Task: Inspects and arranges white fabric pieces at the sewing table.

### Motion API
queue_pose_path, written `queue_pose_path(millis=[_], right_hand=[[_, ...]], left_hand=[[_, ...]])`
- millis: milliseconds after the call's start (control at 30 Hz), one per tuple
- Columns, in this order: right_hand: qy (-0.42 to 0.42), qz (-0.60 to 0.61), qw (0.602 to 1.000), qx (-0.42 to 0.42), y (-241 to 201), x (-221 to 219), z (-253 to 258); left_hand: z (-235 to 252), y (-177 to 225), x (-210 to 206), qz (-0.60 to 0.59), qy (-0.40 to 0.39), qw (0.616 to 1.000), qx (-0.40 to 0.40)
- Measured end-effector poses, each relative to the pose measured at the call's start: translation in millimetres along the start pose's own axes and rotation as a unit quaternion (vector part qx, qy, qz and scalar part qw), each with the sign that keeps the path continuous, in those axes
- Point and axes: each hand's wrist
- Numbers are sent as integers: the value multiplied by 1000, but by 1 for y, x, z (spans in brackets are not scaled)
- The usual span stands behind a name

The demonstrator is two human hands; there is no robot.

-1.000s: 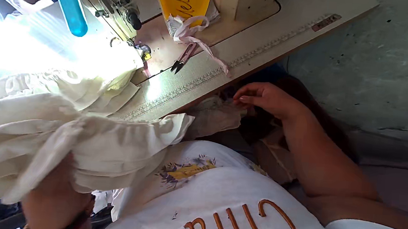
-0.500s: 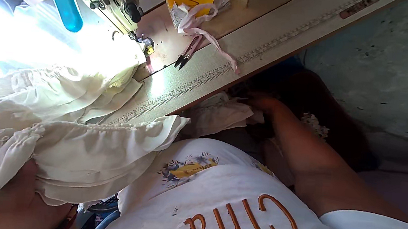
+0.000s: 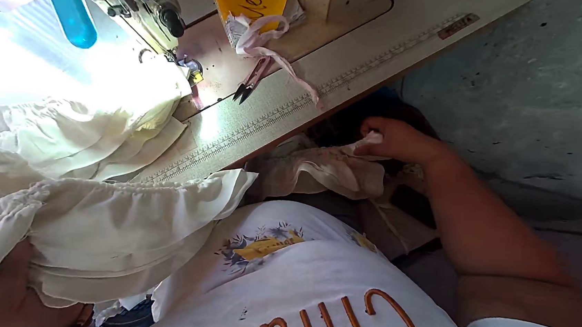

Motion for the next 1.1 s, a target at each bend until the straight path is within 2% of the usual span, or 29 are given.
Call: queue_pose_path(millis=[33,67,167,267,367,400,433,500,567,633,700,733,800,867,1000,1067,1100], right_hand=[[-27,-21,999,1,-1,4,1],[-44,-39,998,1,-3,9,1],[-34,-65,997,6,-12,20,0],[58,-76,995,-34,-11,16,7],[203,-133,964,-107,-10,-5,9],[217,-130,961,-116,-11,-14,7],[195,-107,968,-116,-11,-25,4],[70,7,991,-112,-4,-55,-1],[-37,134,981,-137,5,-87,-5],[-74,228,955,-174,13,-110,-10],[-79,271,940,-190,25,-124,-12],[-84,276,937,-197,28,-127,-12],[-96,261,941,-191,34,-127,-10],[-93,227,954,-170,39,-125,-8],[-59,139,983,-106,50,-106,1],[-37,106,989,-92,51,-78,-2],[-33,98,990,-92,49,-62,-7]], left_hand=[[1,-15,17,-4,-20,1000,-21],[-1,-20,20,3,-4,1000,-30],[-3,-26,29,0,-19,999,-45],[-5,-32,35,-1,-19,998,-60],[-7,-31,38,1,-9,998,-59],[-7,-36,45,5,-15,998,-67],[-7,-40,51,-1,-17,997,-69],[-8,-45,60,-17,-31,997,-70],[-8,-43,59,-14,-36,997,-64],[-7,-41,61,9,-35,997,-67],[-6,-35,64,20,-46,997,-60],[-7,-22,54,27,-42,998,-41],[-8,21,6,77,54,995,36],[-6,43,-14,88,95,986,106],[-7,31,6,40,70,990,119],[-7,12,31,26,53,996,70],[-7,-4,53,31,19,999,31]])
Point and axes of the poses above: each hand's wrist, its own z-axis towards the middle knuckle, its own x-axis out of the back of the hand, y = z × x, and after that the axes turned 5 degrees about -z, right-handed
